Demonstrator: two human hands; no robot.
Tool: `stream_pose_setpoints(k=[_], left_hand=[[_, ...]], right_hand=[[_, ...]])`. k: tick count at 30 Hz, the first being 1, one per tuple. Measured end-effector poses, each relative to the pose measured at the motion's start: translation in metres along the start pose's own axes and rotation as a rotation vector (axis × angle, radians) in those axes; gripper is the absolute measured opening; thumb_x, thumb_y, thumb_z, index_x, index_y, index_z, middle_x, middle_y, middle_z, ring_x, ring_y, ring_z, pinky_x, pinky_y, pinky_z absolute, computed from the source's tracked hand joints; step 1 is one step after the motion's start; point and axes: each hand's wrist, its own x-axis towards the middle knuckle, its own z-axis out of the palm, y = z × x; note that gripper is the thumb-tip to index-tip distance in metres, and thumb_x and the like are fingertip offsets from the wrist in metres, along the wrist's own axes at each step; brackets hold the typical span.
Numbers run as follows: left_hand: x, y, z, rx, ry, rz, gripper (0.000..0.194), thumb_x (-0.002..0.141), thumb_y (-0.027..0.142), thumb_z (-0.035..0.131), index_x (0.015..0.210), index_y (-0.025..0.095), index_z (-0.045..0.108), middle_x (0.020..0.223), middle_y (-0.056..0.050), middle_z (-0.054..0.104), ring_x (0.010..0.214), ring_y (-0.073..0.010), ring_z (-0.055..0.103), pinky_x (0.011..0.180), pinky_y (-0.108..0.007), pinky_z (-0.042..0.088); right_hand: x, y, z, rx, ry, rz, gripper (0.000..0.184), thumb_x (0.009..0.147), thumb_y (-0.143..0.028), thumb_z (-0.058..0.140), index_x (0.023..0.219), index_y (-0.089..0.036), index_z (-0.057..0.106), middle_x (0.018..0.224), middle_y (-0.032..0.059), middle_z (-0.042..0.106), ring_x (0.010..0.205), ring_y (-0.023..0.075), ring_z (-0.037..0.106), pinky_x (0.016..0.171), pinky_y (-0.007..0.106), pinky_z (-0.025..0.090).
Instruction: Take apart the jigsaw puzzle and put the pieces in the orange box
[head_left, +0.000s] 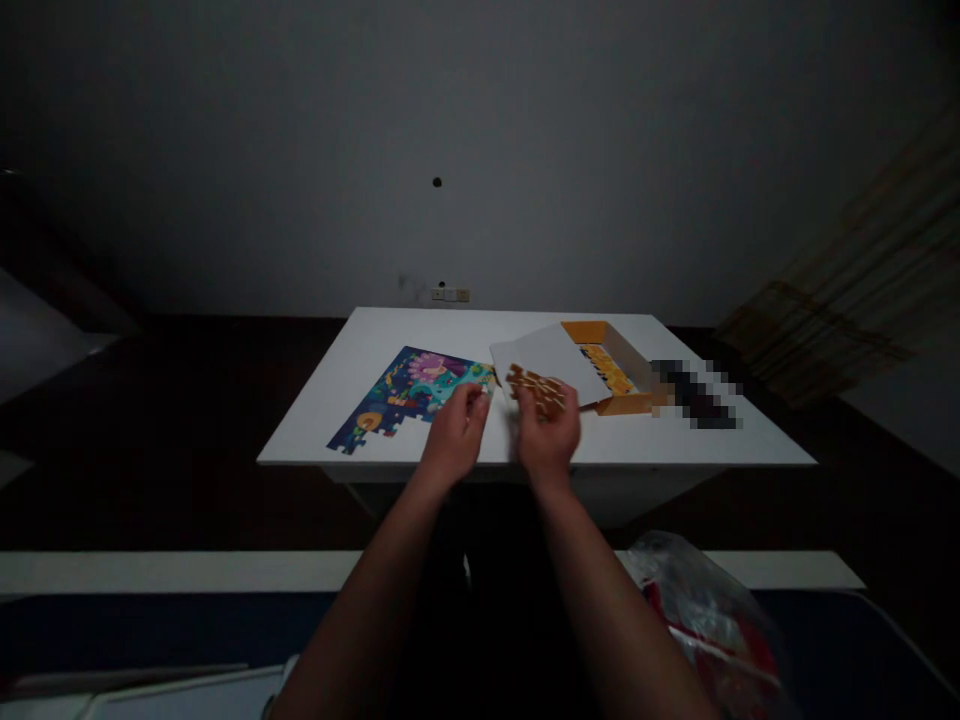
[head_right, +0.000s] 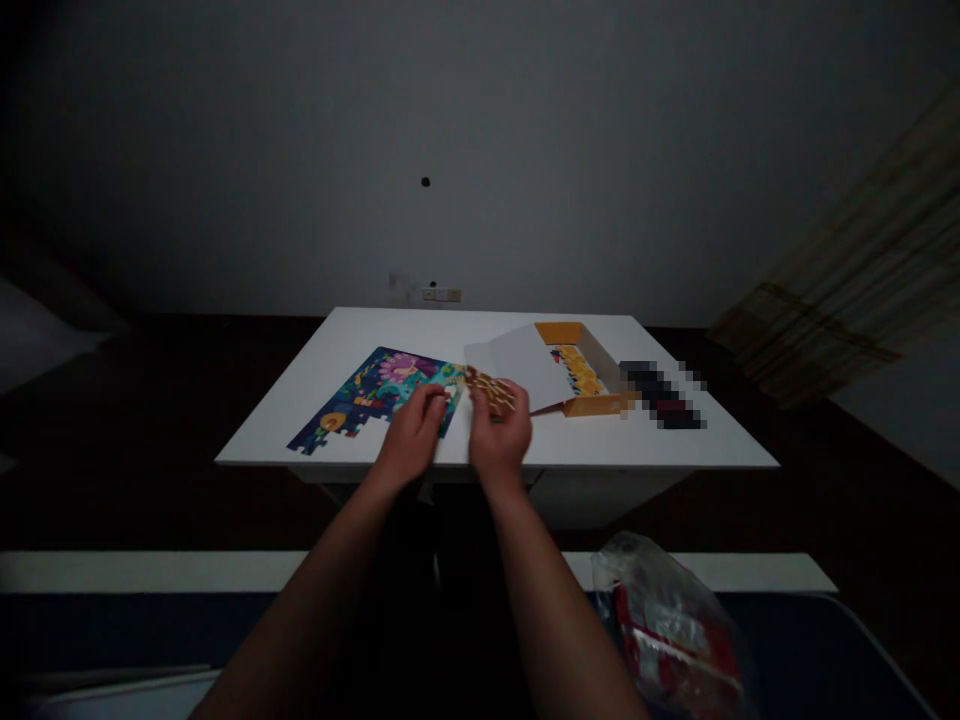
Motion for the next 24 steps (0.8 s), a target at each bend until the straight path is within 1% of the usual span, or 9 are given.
stream_pose_setpoints(k=[2, 5, 9, 12, 15, 18, 20, 22, 24], left_hand=[[-0.003, 0.002, 0.005, 0.141, -0.042, 0.093, 0.023, 0.114, 0.037, 0.051, 0.123, 0.021, 0.065, 0.127, -0.016, 0.075, 0.126, -0.0322, 0.068, 0.113, -0.05, 0.054], [-0.007, 0.006, 0.012, 0.32, -0.104, 0.188, 0.014, 0.108, 0.029, 0.06, 0.118, 0.021, 0.067, 0.128, -0.017, 0.073, 0.132, -0.0343, 0.064, 0.118, -0.051, 0.053], [-0.008, 0.014, 0.018, 0.445, -0.169, 0.203, 0.017, 0.104, 0.024, 0.066, 0.12, 0.022, 0.069, 0.129, -0.016, 0.073, 0.132, -0.0347, 0.065, 0.118, -0.052, 0.055], [-0.008, 0.017, 0.016, 0.459, -0.187, 0.21, 0.026, 0.102, 0.024, 0.068, 0.128, 0.022, 0.069, 0.135, -0.015, 0.074, 0.136, -0.0334, 0.066, 0.122, -0.05, 0.055], [-0.009, 0.014, 0.003, 0.508, -0.217, 0.221, 0.042, 0.1, 0.027, 0.073, 0.141, 0.022, 0.066, 0.152, -0.015, 0.069, 0.15, -0.0345, 0.061, 0.134, -0.052, 0.046], [-0.009, 0.006, -0.02, 0.602, -0.255, 0.175, 0.067, 0.095, 0.038, 0.083, 0.156, 0.021, 0.061, 0.173, -0.019, 0.054, 0.164, -0.041, 0.048, 0.141, -0.059, 0.035], [-0.007, 0.0, -0.035, 0.611, -0.271, 0.144, 0.076, 0.092, 0.043, 0.087, 0.159, 0.019, 0.06, 0.177, -0.021, 0.049, 0.167, -0.0435, 0.044, 0.141, -0.06, 0.035], [-0.004, -0.006, -0.044, 0.601, -0.292, 0.109, 0.078, 0.091, 0.048, 0.089, 0.159, 0.02, 0.062, 0.178, -0.021, 0.048, 0.168, -0.0443, 0.042, 0.141, -0.06, 0.035], [-0.002, -0.01, -0.047, 0.601, -0.313, 0.067, 0.076, 0.094, 0.053, 0.086, 0.158, 0.021, 0.063, 0.177, -0.021, 0.05, 0.167, -0.0447, 0.043, 0.139, -0.062, 0.037]], right_hand=[[0.022, 0.005, -0.028, -0.132, 0.173, -0.05, 0.05, 0.094, -0.059, 0.075, 0.125, -0.023, 0.059, 0.118, 0.0164, 0.08, 0.1, 0.0331, 0.081, 0.094, 0.054, 0.067], [0.068, 0.012, -0.08, -0.422, 0.24, -0.206, 0.054, 0.09, -0.055, 0.075, 0.133, -0.025, 0.063, 0.133, 0.0217, 0.077, 0.115, 0.038, 0.078, 0.103, 0.059, 0.062], [0.117, 0.014, -0.136, -0.793, 0.157, -0.22, 0.052, 0.096, -0.052, 0.066, 0.144, -0.031, 0.068, 0.138, 0.0212, 0.077, 0.121, 0.047, 0.074, 0.105, 0.069, 0.053], [0.136, 0.016, -0.154, -0.96, 0.007, -0.176, 0.055, 0.099, -0.051, 0.059, 0.147, -0.026, 0.069, 0.125, 0.0248, 0.078, 0.117, 0.0515, 0.073, 0.099, 0.069, 0.05], [0.147, 0.019, -0.158, -1.073, -0.149, -0.125, 0.052, 0.099, -0.049, 0.059, 0.141, -0.023, 0.072, 0.116, 0.0259, 0.077, 0.122, 0.0533, 0.068, 0.101, 0.07, 0.047], [0.145, 0.018, -0.152, -1.089, -0.168, -0.135, 0.048, 0.099, -0.046, 0.059, 0.136, -0.021, 0.074, 0.127, 0.0267, 0.075, 0.133, 0.0532, 0.061, 0.106, 0.071, 0.044], [0.133, 0.012, -0.14, -1.027, -0.098, -0.236, 0.043, 0.099, -0.044, 0.057, 0.131, -0.02, 0.075, 0.135, 0.026, 0.074, 0.138, 0.0508, 0.058, 0.11, 0.071, 0.044], [0.112, 0.003, -0.119, -0.885, -0.039, -0.378, 0.035, 0.099, -0.041, 0.056, 0.12, -0.021, 0.077, 0.129, 0.022, 0.077, 0.134, 0.0458, 0.061, 0.115, 0.068, 0.045], [0.084, -0.007, -0.092, -0.677, -0.183, -0.477, 0.025, 0.101, -0.038, 0.059, 0.112, -0.025, 0.077, 0.118, 0.017, 0.079, 0.121, 0.0391, 0.068, 0.115, 0.064, 0.048]])
